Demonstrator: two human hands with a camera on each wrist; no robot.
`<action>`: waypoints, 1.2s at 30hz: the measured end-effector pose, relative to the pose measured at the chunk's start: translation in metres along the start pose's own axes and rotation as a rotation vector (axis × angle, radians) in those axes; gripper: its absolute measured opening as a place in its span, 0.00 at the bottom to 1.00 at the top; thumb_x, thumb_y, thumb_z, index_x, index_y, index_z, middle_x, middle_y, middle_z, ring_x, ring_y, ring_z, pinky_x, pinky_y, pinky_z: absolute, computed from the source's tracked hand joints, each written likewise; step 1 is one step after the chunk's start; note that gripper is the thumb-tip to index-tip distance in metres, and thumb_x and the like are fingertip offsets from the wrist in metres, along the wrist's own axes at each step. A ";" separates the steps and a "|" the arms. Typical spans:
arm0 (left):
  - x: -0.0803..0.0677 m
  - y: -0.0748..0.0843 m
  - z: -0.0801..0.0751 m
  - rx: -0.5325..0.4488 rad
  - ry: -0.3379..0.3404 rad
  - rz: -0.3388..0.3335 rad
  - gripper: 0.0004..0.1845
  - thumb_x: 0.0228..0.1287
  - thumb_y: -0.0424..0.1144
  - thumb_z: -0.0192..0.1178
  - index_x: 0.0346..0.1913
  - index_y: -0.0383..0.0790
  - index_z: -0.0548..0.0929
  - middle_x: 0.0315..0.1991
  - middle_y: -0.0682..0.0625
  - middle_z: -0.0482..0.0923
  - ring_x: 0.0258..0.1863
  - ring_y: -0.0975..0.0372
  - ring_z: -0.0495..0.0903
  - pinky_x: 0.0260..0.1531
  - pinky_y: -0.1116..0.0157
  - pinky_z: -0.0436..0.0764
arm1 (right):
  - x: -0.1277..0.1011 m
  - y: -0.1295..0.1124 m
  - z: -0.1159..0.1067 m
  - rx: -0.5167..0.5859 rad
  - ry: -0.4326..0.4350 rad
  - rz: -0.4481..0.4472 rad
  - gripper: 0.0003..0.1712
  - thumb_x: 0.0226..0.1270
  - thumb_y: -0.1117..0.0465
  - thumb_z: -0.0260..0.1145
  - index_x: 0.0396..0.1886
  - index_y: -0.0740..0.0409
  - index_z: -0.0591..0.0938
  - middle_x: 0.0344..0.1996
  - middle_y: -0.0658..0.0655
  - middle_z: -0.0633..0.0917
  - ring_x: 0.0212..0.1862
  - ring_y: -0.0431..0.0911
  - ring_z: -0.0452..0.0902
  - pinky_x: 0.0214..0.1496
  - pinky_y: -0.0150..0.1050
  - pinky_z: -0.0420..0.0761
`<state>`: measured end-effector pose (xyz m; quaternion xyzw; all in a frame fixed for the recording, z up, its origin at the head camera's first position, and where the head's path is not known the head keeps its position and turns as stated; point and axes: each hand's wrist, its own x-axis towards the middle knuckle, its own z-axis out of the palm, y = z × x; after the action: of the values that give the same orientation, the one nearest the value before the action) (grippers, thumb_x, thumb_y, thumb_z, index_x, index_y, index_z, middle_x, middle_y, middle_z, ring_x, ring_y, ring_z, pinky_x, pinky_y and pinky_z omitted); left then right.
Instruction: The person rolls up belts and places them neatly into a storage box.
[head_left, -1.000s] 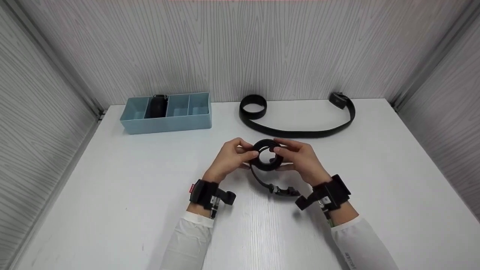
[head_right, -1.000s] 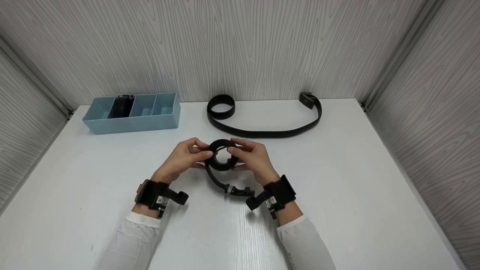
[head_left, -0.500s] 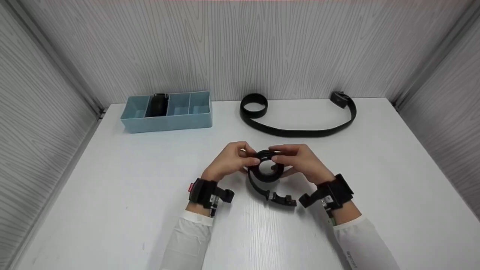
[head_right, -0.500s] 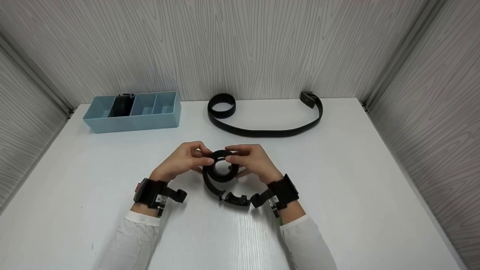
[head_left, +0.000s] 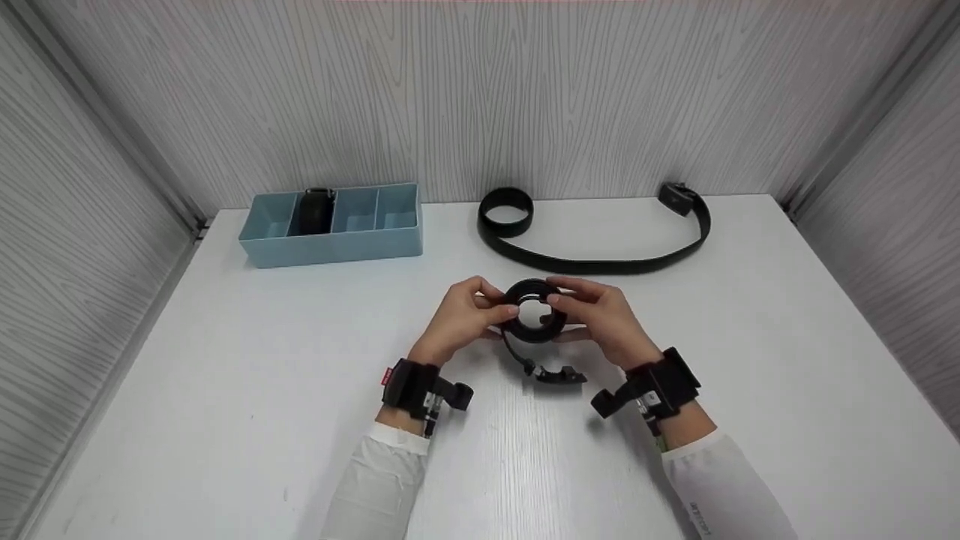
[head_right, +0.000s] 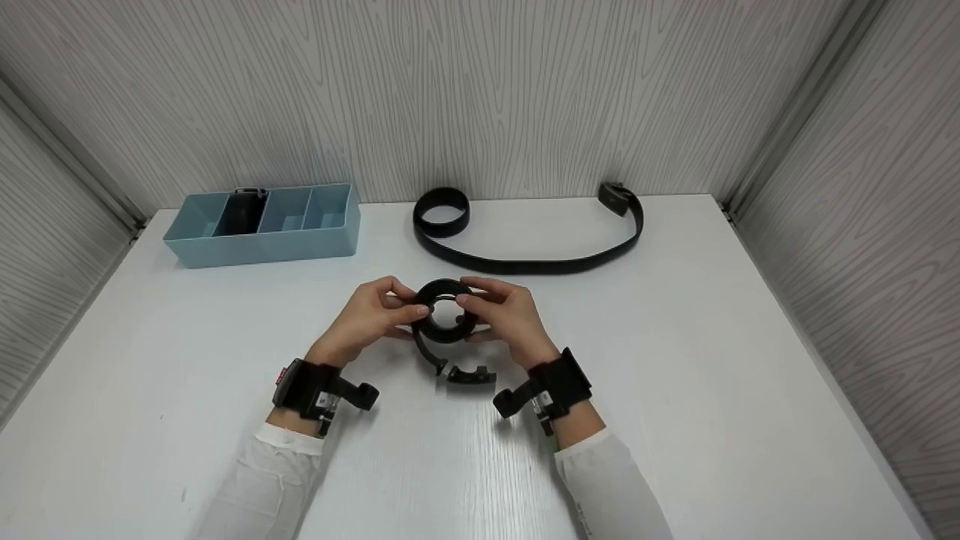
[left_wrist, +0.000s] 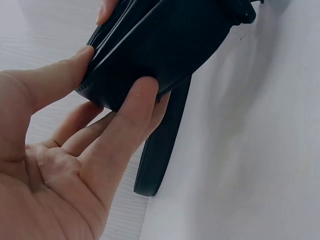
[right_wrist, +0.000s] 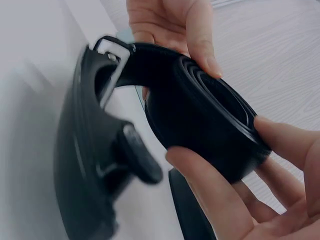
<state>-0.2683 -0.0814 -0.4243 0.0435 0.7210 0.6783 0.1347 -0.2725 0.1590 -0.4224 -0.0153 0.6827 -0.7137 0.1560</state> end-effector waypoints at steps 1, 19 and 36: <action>0.000 0.000 -0.001 0.007 -0.005 0.004 0.13 0.66 0.33 0.72 0.45 0.33 0.78 0.42 0.40 0.89 0.37 0.55 0.89 0.38 0.57 0.90 | 0.000 -0.001 0.000 -0.007 -0.013 0.004 0.29 0.72 0.61 0.72 0.70 0.59 0.79 0.56 0.63 0.85 0.46 0.53 0.88 0.45 0.52 0.89; -0.001 0.001 -0.005 0.025 -0.034 -0.026 0.15 0.67 0.34 0.72 0.50 0.33 0.79 0.47 0.38 0.88 0.39 0.56 0.89 0.39 0.58 0.90 | 0.000 -0.001 0.001 -0.095 -0.018 -0.029 0.27 0.69 0.61 0.74 0.66 0.61 0.82 0.50 0.62 0.89 0.46 0.55 0.89 0.42 0.49 0.90; -0.003 0.003 -0.007 0.066 -0.089 0.009 0.13 0.65 0.31 0.71 0.50 0.35 0.82 0.47 0.40 0.89 0.39 0.56 0.88 0.33 0.58 0.90 | -0.002 -0.003 -0.003 -0.129 -0.118 0.024 0.30 0.68 0.58 0.76 0.68 0.58 0.80 0.56 0.64 0.86 0.52 0.58 0.86 0.46 0.53 0.89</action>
<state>-0.2678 -0.0882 -0.4209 0.0813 0.7360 0.6523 0.1619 -0.2719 0.1625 -0.4197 -0.0591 0.7171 -0.6641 0.2030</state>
